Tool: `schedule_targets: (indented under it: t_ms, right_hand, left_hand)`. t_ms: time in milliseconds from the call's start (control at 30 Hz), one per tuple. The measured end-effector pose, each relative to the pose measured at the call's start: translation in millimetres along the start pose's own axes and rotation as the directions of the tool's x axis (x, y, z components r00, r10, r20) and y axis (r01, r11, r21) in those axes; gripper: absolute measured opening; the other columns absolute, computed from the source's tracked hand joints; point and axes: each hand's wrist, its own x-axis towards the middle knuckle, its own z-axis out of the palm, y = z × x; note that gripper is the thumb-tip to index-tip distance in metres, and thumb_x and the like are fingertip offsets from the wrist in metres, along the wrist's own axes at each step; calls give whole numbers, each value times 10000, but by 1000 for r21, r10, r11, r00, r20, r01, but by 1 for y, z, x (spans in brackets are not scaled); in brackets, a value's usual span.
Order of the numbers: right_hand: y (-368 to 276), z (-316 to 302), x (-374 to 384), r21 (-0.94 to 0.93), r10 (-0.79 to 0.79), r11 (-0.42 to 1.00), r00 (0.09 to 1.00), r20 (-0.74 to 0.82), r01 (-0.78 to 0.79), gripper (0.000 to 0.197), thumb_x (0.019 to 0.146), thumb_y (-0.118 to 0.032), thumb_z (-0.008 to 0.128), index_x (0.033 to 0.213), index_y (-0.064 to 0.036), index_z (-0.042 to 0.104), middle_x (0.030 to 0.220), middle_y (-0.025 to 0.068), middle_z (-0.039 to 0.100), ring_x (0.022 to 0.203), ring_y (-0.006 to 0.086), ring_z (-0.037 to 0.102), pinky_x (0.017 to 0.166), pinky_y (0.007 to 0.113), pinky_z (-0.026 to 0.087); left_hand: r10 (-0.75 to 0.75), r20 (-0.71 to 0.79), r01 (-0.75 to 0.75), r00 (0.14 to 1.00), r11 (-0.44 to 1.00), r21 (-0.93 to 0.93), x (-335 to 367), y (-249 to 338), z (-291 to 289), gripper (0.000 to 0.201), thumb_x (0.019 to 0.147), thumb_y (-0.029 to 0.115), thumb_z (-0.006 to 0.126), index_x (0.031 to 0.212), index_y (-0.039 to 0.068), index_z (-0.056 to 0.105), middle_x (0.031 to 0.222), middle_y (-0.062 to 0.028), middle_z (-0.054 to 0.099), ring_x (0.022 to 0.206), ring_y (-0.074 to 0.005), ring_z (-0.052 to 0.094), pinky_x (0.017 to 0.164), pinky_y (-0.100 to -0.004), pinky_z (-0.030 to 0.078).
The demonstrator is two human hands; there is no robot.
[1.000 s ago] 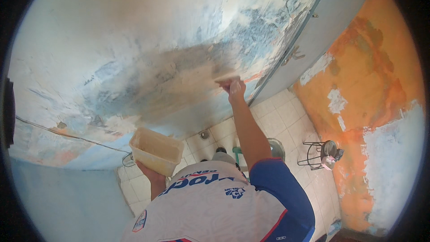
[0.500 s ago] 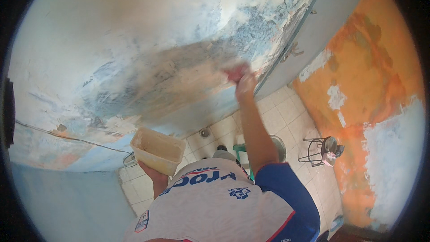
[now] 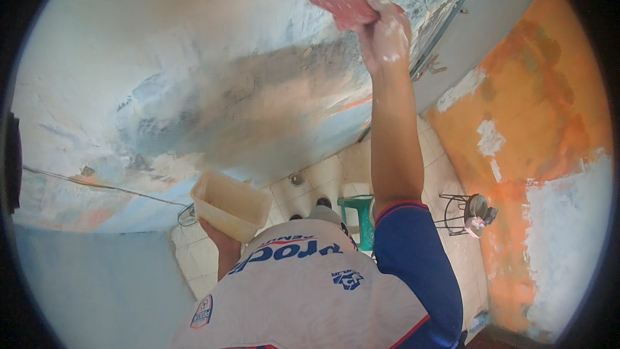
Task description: The person applies patching compound to a ceiling and wall using a putty knife, repeatedly scooping material from a plastic container and smoothing it over damaged areas.
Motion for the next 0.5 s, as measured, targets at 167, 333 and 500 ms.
schedule_targets:
  t_ms: [167, 333, 500]
  right_hand:
    - [116, -69, -96, 81, 146, 987, 987, -66, -141, 173, 914, -163, 458, 885, -21, 554, 762, 82, 590, 739, 244, 656, 766, 396, 547]
    - [258, -151, -142, -115, 457, 848, 824, -335, -517, 438, 1016, -271, 374, 835, 54, 604, 769, 207, 680, 702, 294, 691, 690, 395, 605]
    - [196, -86, 11, -563, -8, 807, 951, -310, -177, 368, 1012, -243, 484, 829, 28, 652, 758, 120, 666, 670, 223, 653, 626, 367, 552]
  left_hand:
    - [41, 72, -36, 997, 997, -68, 13, -8, -2, 754, 967, 685, 302, 1505, 156, 311, 1522, -78, 381, 1393, -299, 370, 1143, -451, 334]
    - [-22, 70, 30, 997, 994, -109, 18, -15, -14, 754, 968, 683, 301, 1505, 155, 310, 1519, -80, 386, 1389, -299, 378, 1144, -447, 333]
    - [-41, 15, 42, 999, 996, -85, 16, -11, -6, 743, 975, 673, 288, 1508, 155, 308, 1517, -84, 390, 1387, -305, 382, 1142, -451, 337]
